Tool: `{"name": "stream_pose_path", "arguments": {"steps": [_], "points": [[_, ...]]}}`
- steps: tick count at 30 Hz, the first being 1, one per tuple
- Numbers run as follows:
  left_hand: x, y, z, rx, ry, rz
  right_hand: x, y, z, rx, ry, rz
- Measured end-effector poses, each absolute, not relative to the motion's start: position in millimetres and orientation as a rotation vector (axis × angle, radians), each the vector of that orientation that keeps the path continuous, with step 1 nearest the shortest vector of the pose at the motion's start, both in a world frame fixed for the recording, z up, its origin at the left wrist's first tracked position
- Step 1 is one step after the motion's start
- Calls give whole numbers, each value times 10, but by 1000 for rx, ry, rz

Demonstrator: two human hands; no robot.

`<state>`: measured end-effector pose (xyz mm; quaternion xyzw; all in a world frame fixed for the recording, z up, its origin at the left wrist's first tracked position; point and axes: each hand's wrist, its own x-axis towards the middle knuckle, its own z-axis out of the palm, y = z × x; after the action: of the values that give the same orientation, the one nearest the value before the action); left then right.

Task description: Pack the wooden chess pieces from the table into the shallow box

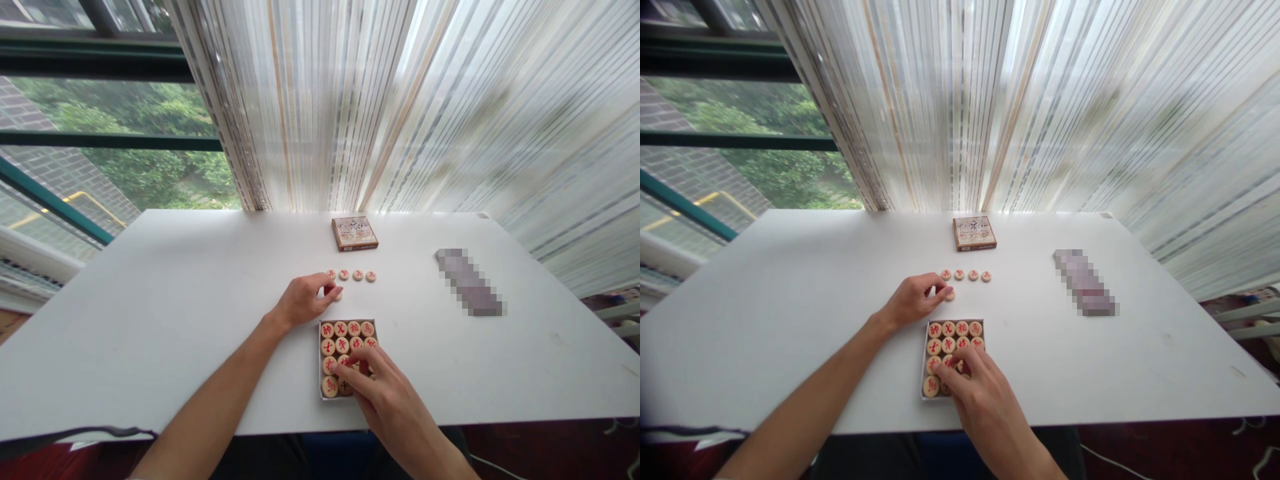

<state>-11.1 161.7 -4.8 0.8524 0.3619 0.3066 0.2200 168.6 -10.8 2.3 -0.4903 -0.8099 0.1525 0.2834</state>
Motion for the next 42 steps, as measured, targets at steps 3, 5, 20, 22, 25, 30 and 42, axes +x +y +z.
{"name": "stream_pose_path", "arguments": {"steps": [3,5,20,22,25,30,42], "points": [[-107,1619,-55,2371,1035,861,1772,-60,39,-1301,-2054,383],[-103,1630,-60,2374,1077,897,1866,42,79,-1305,-1976,339],[-161,1746,-40,2488,968,955,2348,1546,-36,-1362,-1707,234],[-141,1745,-59,2496,995,947,2390,1521,-93,-1367,-1701,266],[-116,1763,-92,2484,1050,970,2451,1488,-130,-1384,-1729,340],[-109,1771,-97,2453,1006,1023,2436,1455,-95,-1339,-1800,358],[-127,1650,-15,2515,797,767,2235,1252,-32,-1181,-1913,393]]}}
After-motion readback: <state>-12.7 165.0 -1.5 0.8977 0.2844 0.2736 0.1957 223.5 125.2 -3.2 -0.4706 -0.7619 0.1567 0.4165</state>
